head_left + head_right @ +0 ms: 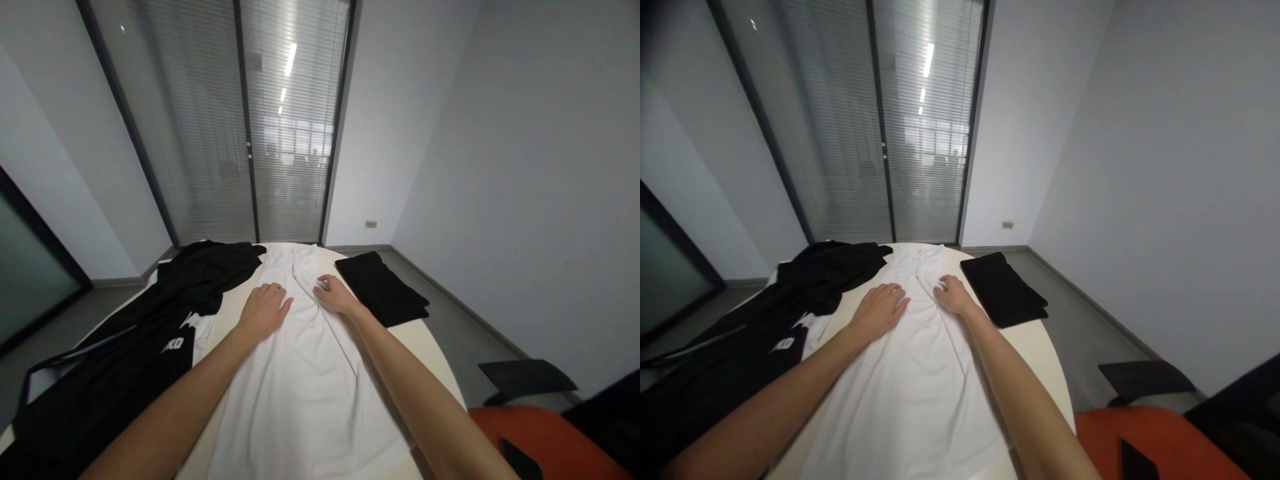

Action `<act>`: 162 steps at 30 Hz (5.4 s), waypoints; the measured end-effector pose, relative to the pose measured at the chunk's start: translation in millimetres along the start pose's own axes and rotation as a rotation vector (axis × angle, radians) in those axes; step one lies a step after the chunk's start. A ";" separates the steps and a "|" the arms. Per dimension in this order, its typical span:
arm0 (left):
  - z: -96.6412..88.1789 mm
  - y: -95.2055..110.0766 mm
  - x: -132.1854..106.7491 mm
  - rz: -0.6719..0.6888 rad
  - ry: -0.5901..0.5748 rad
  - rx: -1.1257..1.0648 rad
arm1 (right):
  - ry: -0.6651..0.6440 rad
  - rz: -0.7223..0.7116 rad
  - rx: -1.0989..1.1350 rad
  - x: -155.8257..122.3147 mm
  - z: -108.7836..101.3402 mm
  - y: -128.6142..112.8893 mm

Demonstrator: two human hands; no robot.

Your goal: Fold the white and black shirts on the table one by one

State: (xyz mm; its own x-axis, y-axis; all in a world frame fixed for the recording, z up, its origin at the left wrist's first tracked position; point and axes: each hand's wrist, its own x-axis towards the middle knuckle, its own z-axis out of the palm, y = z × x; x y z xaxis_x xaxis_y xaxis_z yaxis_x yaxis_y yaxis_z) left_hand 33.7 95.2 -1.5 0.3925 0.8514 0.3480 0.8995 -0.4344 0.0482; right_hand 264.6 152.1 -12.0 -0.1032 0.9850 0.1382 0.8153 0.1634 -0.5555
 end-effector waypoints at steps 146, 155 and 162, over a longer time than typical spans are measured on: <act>18.4 19.6 -57.7 -0.036 0.101 -0.717 | -0.882 -0.606 0.156 -143.5 -33.0 -85.7; 20.6 19.4 -57.1 -0.022 0.093 -0.699 | -0.873 -0.632 0.075 -151.6 -35.5 -95.0; 19.1 20.2 -57.0 -0.023 0.103 -0.710 | -0.950 -0.574 0.202 -154.5 -39.9 -96.0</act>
State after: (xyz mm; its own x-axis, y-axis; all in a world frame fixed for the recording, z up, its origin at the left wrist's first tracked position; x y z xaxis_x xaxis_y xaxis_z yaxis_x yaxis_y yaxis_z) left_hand 33.2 43.5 -38.2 0.3228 0.8459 0.4246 0.5513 -0.5327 0.6422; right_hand 225.0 -18.0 52.7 -0.8952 0.3896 -0.2165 0.4093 0.5265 -0.7451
